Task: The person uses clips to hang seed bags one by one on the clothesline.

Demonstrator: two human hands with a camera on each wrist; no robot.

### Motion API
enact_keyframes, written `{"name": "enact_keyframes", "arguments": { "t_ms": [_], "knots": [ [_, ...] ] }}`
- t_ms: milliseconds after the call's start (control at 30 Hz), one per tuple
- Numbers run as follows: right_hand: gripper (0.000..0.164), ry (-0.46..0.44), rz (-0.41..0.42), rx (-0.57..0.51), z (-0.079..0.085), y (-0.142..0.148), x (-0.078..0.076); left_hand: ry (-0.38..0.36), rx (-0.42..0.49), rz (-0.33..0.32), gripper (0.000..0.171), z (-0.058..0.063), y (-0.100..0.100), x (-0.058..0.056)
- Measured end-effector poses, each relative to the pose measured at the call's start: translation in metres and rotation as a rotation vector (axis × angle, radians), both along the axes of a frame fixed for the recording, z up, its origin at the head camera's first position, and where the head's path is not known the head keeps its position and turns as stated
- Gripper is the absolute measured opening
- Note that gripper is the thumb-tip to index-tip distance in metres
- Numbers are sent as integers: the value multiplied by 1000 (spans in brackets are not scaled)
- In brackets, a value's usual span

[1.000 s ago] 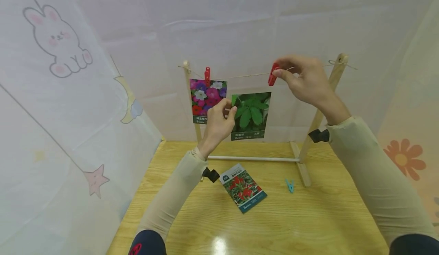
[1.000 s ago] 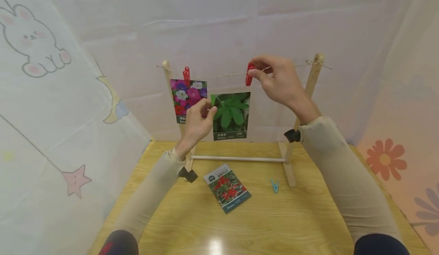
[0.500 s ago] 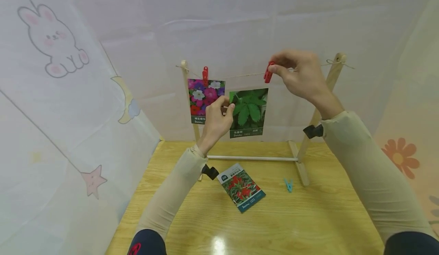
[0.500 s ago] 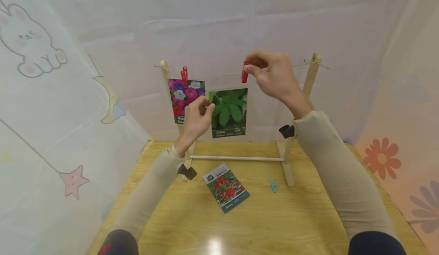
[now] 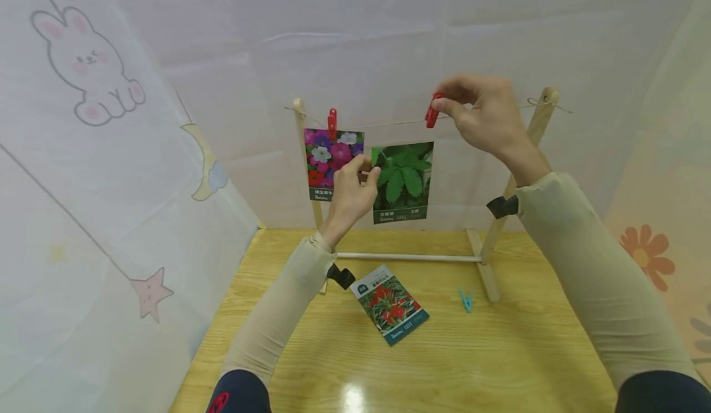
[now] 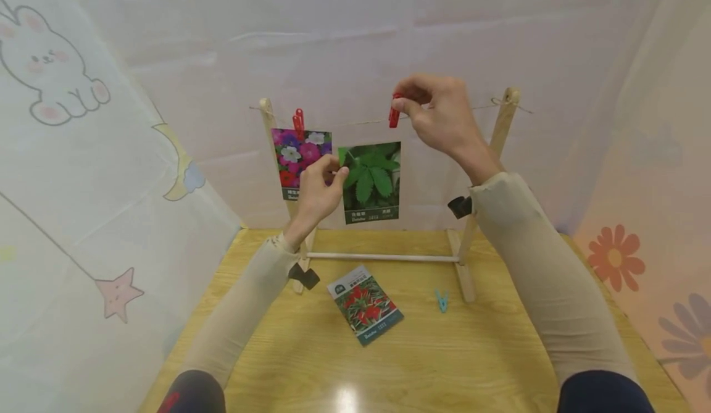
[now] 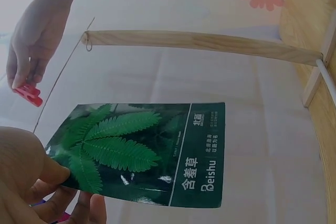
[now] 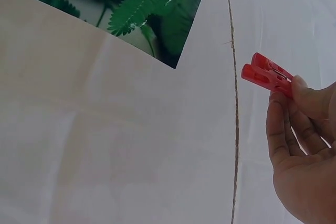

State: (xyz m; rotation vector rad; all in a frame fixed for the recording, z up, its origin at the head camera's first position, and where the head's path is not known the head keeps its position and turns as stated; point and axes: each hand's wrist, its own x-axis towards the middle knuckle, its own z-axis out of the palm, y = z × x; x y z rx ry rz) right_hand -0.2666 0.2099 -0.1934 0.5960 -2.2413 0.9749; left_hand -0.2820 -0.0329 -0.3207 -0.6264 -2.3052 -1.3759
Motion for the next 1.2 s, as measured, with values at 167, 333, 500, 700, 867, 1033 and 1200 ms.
{"name": "enact_keyframes", "arguments": {
  "t_ms": [167, 333, 500, 700, 867, 1033, 1200],
  "knots": [
    [13, -6, -3, 1, 1, 0, -5, -2, 3, -2, 18, 2, 1, 0],
    [13, -20, -15, 15, 1, 0, -10, -5, 9, -1, 17, 3, 2, 1],
    [15, -58, -18, 34, -3, -1, -14, -9, 23, -6, 17, 3, 3, 2],
    [18, -90, -7, 70, -4, -4, -14, 2, 34, -4, 16, 5, 4, 1],
    [21, -116, -12, 97, -3, -6, -13, 5, 37, -4, 17, 7, 4, 1],
    [24, -151, -19, 123, -3, -8, -15, 7, 36, 1, 16, 7, 5, 0],
    [25, -166, 1, 127, -5, -11, -18, 6, 33, 0, 16, 8, 6, -1]
  ]
}}
